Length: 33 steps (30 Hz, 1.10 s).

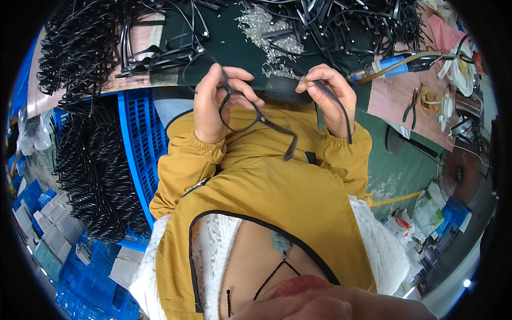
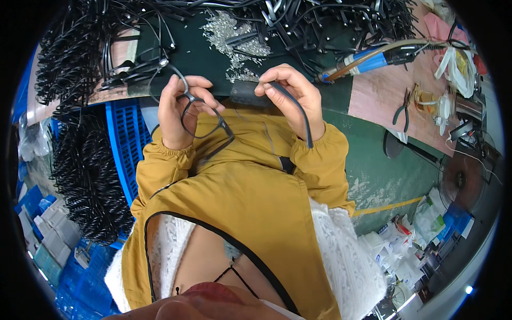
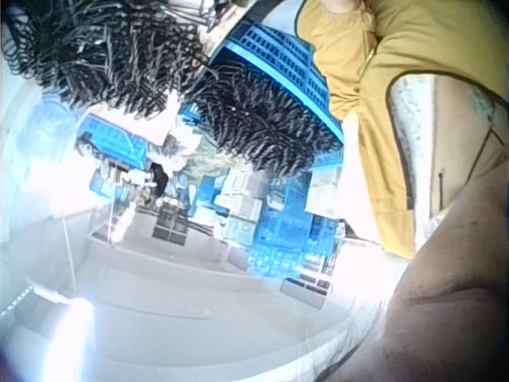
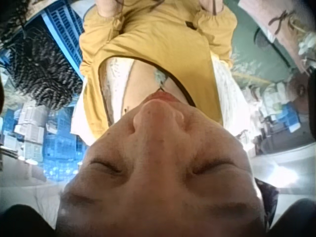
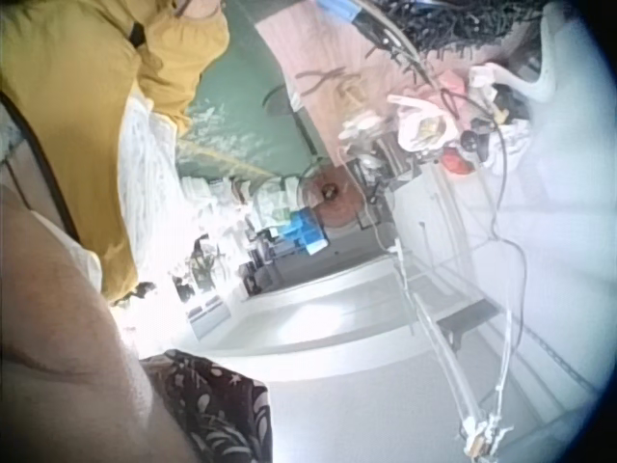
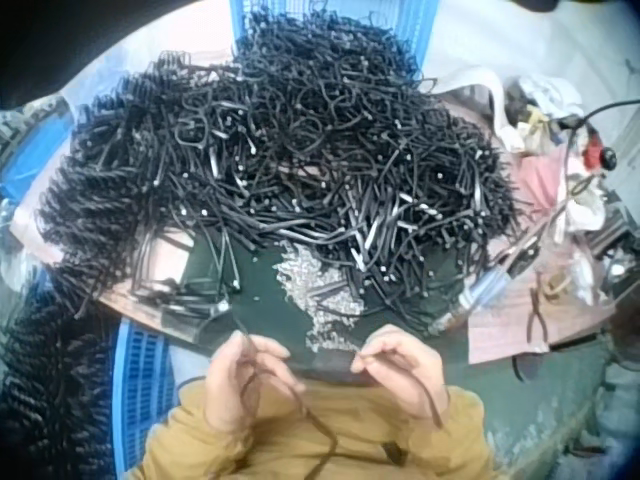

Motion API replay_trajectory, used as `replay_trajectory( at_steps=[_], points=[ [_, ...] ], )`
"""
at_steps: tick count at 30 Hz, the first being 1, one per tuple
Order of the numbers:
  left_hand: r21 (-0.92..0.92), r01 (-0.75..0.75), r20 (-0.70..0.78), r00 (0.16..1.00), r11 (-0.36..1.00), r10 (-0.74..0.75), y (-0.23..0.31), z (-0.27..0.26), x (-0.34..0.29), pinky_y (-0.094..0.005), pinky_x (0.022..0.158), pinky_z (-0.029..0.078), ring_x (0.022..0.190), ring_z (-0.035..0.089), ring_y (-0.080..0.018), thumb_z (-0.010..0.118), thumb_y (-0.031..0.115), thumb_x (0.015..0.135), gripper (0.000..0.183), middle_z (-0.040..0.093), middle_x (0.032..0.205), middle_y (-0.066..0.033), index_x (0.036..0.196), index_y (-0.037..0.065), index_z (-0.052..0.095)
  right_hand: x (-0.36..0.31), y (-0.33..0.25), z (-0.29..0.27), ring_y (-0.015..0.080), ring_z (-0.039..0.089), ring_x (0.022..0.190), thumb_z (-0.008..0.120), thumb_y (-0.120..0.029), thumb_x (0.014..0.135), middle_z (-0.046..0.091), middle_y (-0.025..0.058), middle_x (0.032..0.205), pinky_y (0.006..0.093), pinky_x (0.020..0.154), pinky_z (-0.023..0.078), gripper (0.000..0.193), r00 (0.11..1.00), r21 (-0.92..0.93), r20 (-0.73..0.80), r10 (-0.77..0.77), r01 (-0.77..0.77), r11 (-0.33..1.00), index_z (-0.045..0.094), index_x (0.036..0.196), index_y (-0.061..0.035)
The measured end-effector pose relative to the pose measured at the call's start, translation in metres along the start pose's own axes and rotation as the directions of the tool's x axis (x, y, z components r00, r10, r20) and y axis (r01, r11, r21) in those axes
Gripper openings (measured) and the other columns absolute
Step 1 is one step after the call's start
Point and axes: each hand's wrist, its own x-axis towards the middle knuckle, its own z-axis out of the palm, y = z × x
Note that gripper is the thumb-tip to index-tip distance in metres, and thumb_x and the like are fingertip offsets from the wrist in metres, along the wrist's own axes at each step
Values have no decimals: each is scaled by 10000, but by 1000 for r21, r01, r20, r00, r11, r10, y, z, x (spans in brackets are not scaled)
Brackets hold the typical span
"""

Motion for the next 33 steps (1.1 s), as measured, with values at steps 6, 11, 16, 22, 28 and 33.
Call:
replay_trajectory(
  at_steps=[6,11,16,22,28,33],
  points=[
    [84,622,387,699,779,-601,-20,31,-10,-263,571,562,603,701,-264,344,462,1079,661,665,687,-157,1161,-112,661,-7,-11,-4,141,680,903,630,22,961,659,95,1018,241,758,518,132,987,-141,-54,148,-155,978,701,1065,63],
    [114,610,374,705,784,-603,-22,31,-8,-273,582,564,640,708,-236,424,289,1051,471,659,727,-116,1329,-44,607,1,-6,-5,140,621,806,702,-17,926,667,86,969,246,698,491,89,982,-421,-81,-173,124,899,728,967,58],
    [130,573,326,746,809,-581,-22,31,-4,-270,563,542,636,706,-215,491,195,997,477,661,737,-80,1429,-1,546,-4,11,2,158,668,886,668,37,950,656,118,1055,263,765,542,108,986,-281,-163,-39,-9,960,667,1052,75],
    [97,579,297,760,810,-578,-22,36,-4,-268,555,539,620,703,-218,480,168,987,484,660,736,-83,1431,-17,540,-1,22,9,130,706,843,726,57,900,695,89,986,254,733,595,123,967,-121,-251,-37,7,993,671,1009,78],
    [85,513,285,809,854,-514,-20,43,-3,-266,486,484,557,676,-236,496,105,955,441,637,680,-93,1359,-44,592,7,14,7,136,698,790,708,42,919,698,110,974,243,642,556,97,988,-370,-129,-82,29,929,650,984,85],
    [62,534,243,811,843,-532,-20,47,1,-249,468,451,549,667,-207,508,83,945,398,644,676,-91,1292,-60,638,12,21,7,123,631,653,750,-8,866,658,87,857,255,541,500,143,981,-471,-90,-174,112,875,705,996,30]
  ],
)
